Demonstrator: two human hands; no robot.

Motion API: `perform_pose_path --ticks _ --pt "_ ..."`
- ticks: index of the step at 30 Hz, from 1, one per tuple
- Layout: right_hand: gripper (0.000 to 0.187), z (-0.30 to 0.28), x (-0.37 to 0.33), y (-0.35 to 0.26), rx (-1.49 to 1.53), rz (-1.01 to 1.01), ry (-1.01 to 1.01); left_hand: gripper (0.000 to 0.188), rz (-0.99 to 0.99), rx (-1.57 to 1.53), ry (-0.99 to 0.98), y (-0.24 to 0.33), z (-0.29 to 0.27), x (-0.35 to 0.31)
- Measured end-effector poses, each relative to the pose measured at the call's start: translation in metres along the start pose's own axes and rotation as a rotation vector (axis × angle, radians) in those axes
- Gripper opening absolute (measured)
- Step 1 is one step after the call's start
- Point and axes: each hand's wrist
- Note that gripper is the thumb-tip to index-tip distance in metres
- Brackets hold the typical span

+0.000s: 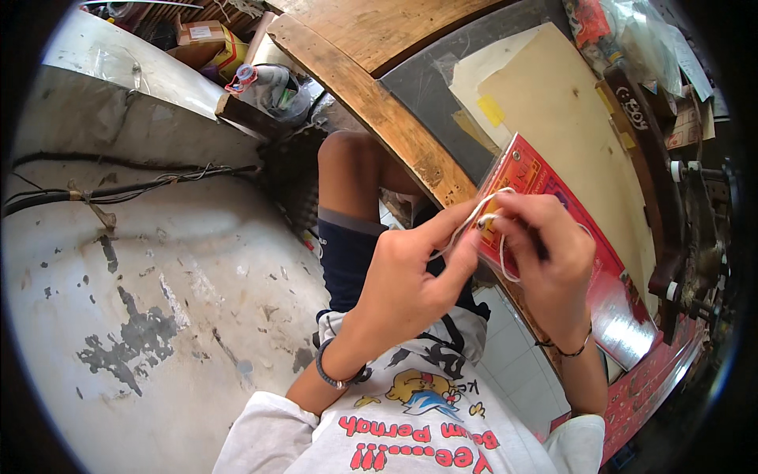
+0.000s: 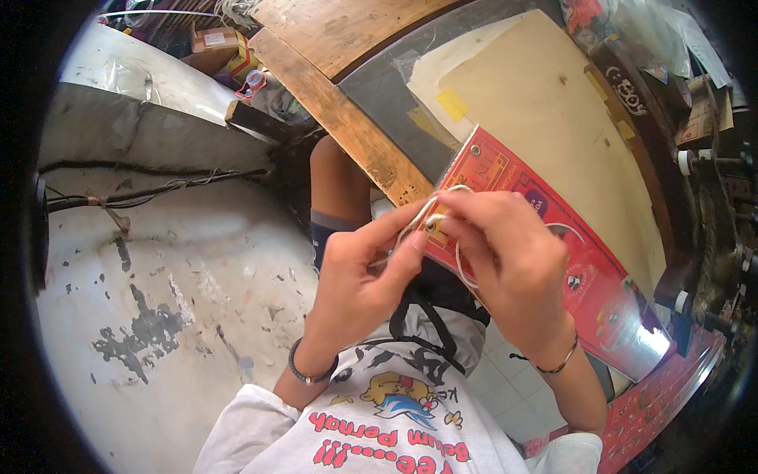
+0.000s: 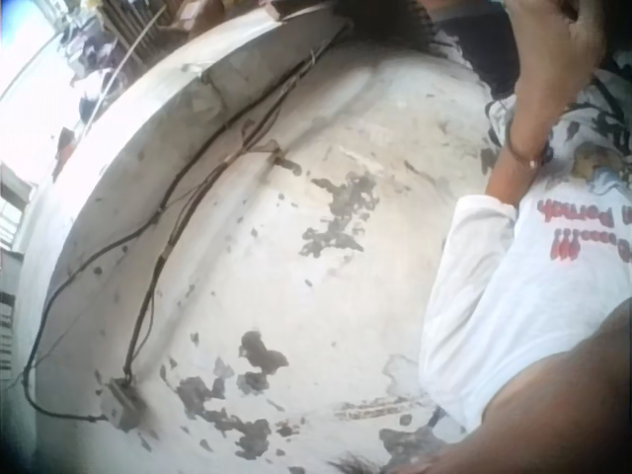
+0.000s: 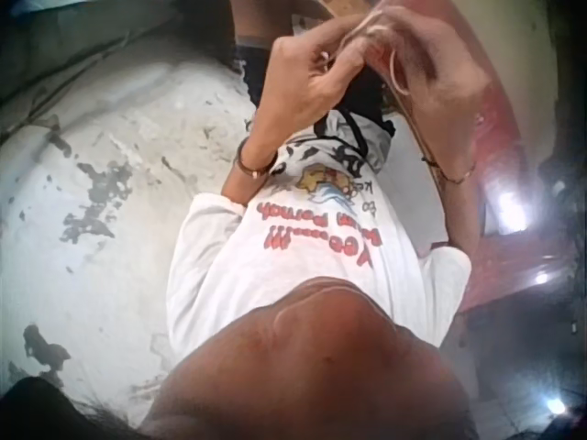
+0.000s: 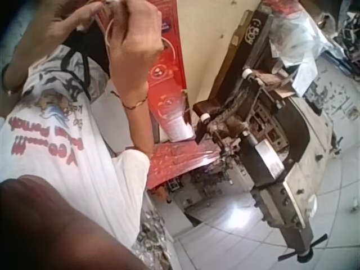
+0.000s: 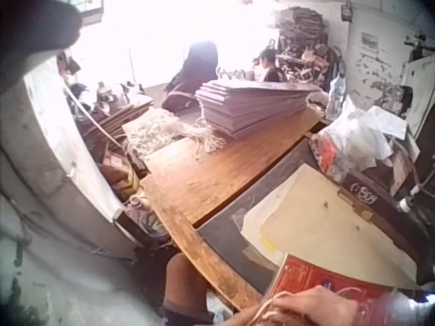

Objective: The person ties white strings through pre-punched holes in red and yellow product labels, then gathers the finished labels together.

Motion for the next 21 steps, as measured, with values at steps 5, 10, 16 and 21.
perform_pose_path --ticks 5,10,16,21 --pt "0.017 0.004 -0.008 0.018 0.269 0.139 -0.024 0.037 0.525 0.47 0.215 0.012 -0.015 0.0" --pt "0.02 0.007 -0.015 0.017 0.487 0.154 0.027 0.028 0.514 0.491 0.116 0.013 -0.013 0.0" --pt "0.022 0.007 -0.016 0.02 0.387 0.032 0.021 0.017 0.544 0.51 0.08 0.01 -0.003 0.001" --pt "0.021 0.001 -0.006 0.012 0.192 -0.047 -0.021 0.018 0.633 0.608 0.094 0.006 -0.001 0.002"
Point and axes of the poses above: each hand's wrist, its own x-axis towards the middle knuckle, its own z-axis out of the palm, y = z × x, and after that the axes turned 13 degrees about -x, right-handed
